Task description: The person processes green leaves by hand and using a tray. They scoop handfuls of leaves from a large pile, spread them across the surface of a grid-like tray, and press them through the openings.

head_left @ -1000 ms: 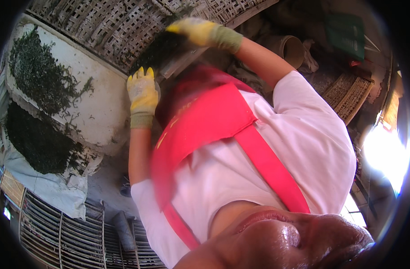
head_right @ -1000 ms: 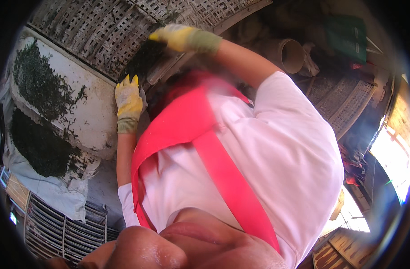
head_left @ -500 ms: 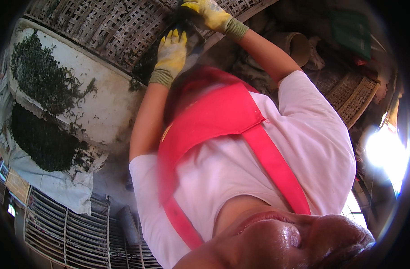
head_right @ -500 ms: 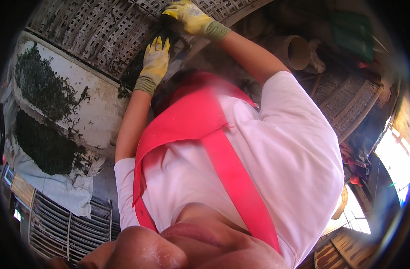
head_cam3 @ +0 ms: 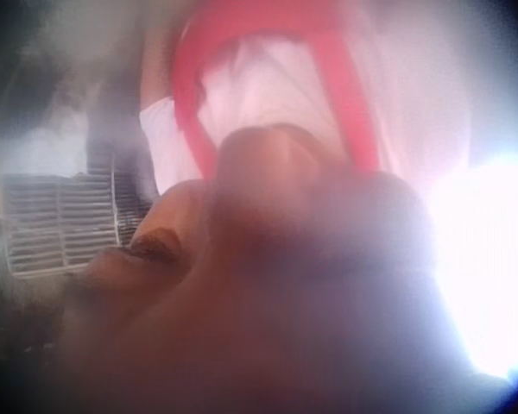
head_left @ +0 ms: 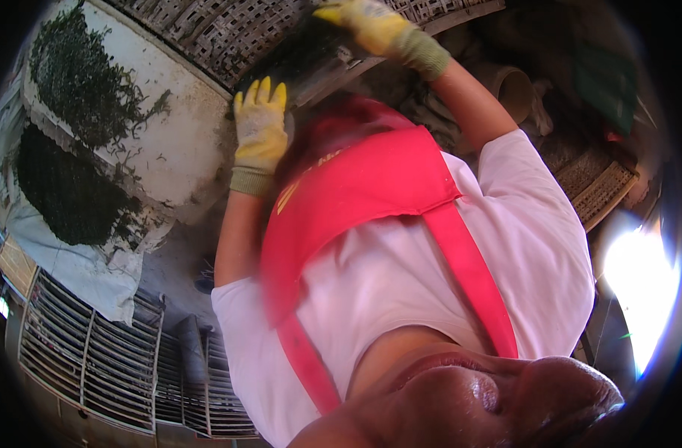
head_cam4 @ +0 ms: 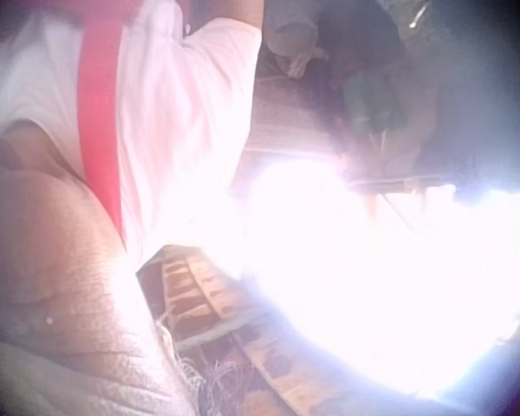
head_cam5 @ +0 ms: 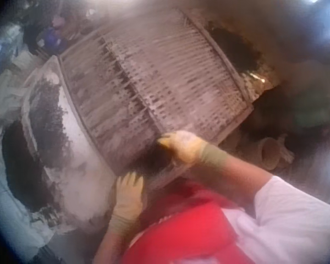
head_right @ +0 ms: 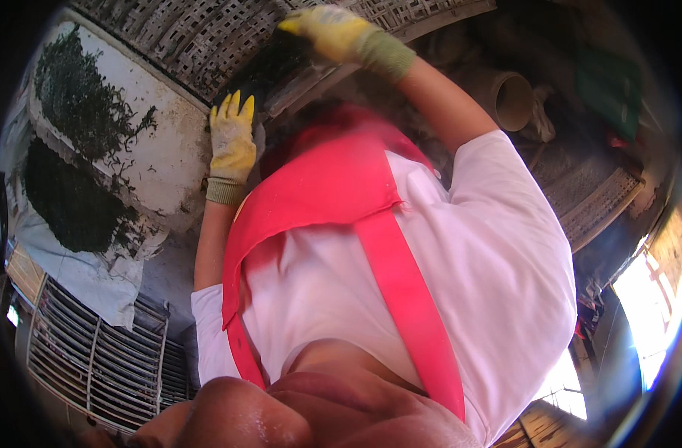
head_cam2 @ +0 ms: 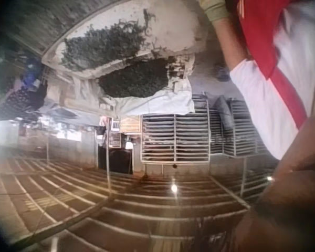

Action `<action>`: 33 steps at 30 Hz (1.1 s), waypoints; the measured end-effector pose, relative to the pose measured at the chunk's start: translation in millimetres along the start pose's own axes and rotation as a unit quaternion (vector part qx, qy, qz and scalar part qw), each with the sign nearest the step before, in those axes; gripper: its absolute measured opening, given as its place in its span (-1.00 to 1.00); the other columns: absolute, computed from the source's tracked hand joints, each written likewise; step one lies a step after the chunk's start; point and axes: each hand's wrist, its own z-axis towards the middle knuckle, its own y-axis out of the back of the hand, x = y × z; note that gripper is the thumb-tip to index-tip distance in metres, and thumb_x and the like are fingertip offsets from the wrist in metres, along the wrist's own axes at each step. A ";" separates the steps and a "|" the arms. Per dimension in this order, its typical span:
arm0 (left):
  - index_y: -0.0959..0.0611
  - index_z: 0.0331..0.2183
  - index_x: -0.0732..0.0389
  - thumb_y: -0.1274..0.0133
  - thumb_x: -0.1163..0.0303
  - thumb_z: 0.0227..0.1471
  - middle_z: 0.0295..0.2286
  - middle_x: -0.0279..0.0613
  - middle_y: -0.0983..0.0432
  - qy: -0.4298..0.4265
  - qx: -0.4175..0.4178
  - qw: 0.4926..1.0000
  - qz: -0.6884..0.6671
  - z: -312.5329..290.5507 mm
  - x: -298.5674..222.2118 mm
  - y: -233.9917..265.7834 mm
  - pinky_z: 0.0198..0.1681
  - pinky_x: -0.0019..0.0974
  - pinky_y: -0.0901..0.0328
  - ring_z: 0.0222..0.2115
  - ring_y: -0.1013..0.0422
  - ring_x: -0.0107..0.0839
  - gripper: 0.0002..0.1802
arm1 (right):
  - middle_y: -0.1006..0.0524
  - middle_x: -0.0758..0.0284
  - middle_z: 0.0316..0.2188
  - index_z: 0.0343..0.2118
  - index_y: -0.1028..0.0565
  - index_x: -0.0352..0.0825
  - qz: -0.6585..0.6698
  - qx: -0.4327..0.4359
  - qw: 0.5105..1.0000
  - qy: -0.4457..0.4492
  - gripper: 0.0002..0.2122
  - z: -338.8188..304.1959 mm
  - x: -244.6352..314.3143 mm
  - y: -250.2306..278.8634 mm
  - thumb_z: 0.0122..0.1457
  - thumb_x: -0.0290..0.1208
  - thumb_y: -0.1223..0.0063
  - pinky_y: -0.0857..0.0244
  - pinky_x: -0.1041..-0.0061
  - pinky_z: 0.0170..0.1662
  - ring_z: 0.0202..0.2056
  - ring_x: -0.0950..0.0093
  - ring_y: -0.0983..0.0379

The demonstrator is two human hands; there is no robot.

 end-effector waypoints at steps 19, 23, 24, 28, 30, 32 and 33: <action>-0.46 0.05 0.08 0.00 0.42 -0.06 0.10 -0.11 -0.30 0.048 0.028 0.996 0.076 -18.4 16.0 -20.1 0.21 -0.02 -0.02 0.15 -0.20 -0.20 -0.45 | -0.54 0.23 -0.17 -0.09 -0.51 -0.22 -0.144 0.074 0.980 0.113 -0.68 17.1 49.7 -32.0 0.04 -0.44 0.05 -0.40 0.30 -0.14 -0.17 0.24 -0.51; -0.47 0.05 0.10 0.00 0.36 -0.05 0.08 -0.10 -0.33 0.062 0.000 0.994 0.087 -8.1 21.8 -30.7 0.22 -0.04 -0.02 0.13 -0.22 -0.18 -0.46 | -0.48 0.22 -0.03 -0.02 -0.48 -0.21 -0.103 0.121 0.972 0.173 -0.59 3.7 65.2 -50.6 0.00 -0.48 0.00 -0.34 0.36 0.01 -0.07 0.21 -0.46; -0.47 0.05 0.10 0.00 0.34 -0.07 0.08 -0.09 -0.32 0.064 -0.012 0.995 0.078 -7.9 22.4 -31.9 0.22 -0.04 -0.02 0.13 -0.22 -0.16 -0.44 | -0.47 0.23 -0.01 -0.01 -0.48 -0.21 -0.167 0.110 0.972 0.127 -0.59 6.5 47.2 -49.3 0.00 -0.48 0.00 -0.34 0.35 0.02 -0.06 0.21 -0.45; -0.47 0.06 0.11 0.01 0.33 -0.05 0.07 -0.06 -0.32 0.068 -0.005 0.995 0.066 -14.5 21.2 -31.3 0.22 0.01 -0.02 0.13 -0.21 -0.13 -0.44 | -0.48 0.21 -0.01 0.00 -0.48 -0.23 -0.111 0.070 0.991 0.010 -0.55 2.9 -5.6 -15.3 -0.05 -0.52 -0.06 -0.33 0.32 0.01 -0.06 0.18 -0.45; -0.48 0.04 0.12 0.01 0.30 -0.01 0.06 0.03 -0.30 0.081 -0.076 0.988 0.105 -28.1 20.7 -31.2 0.18 0.03 -0.07 0.10 -0.22 -0.05 -0.49 | -0.48 0.20 -0.01 0.01 -0.47 -0.24 -0.009 0.108 0.994 -0.018 -0.56 -3.1 -4.5 -2.7 -0.03 -0.54 -0.02 -0.31 0.33 0.02 -0.06 0.19 -0.45; -0.47 0.05 0.16 0.00 0.26 0.02 0.06 0.27 -0.21 0.122 -0.178 0.966 0.141 -41.9 26.6 -48.1 0.15 0.08 -0.10 0.07 -0.22 0.07 -0.48 | -0.48 0.20 -0.01 0.03 -0.45 -0.25 0.105 0.216 0.967 -0.084 -0.56 -6.5 15.5 11.4 0.00 -0.54 0.05 -0.30 0.34 0.04 -0.05 0.22 -0.46; -0.44 0.07 0.17 0.01 0.27 0.02 0.07 0.24 -0.20 0.150 -0.245 0.957 -0.038 -34.6 27.2 -60.0 0.16 0.07 -0.09 0.09 -0.20 0.06 -0.46 | -0.48 0.17 0.00 0.09 -0.38 -0.33 0.110 0.091 0.990 -0.006 -0.47 -15.9 -19.0 -31.0 -0.05 -0.61 -0.03 -0.27 0.40 0.09 -0.02 0.31 -0.44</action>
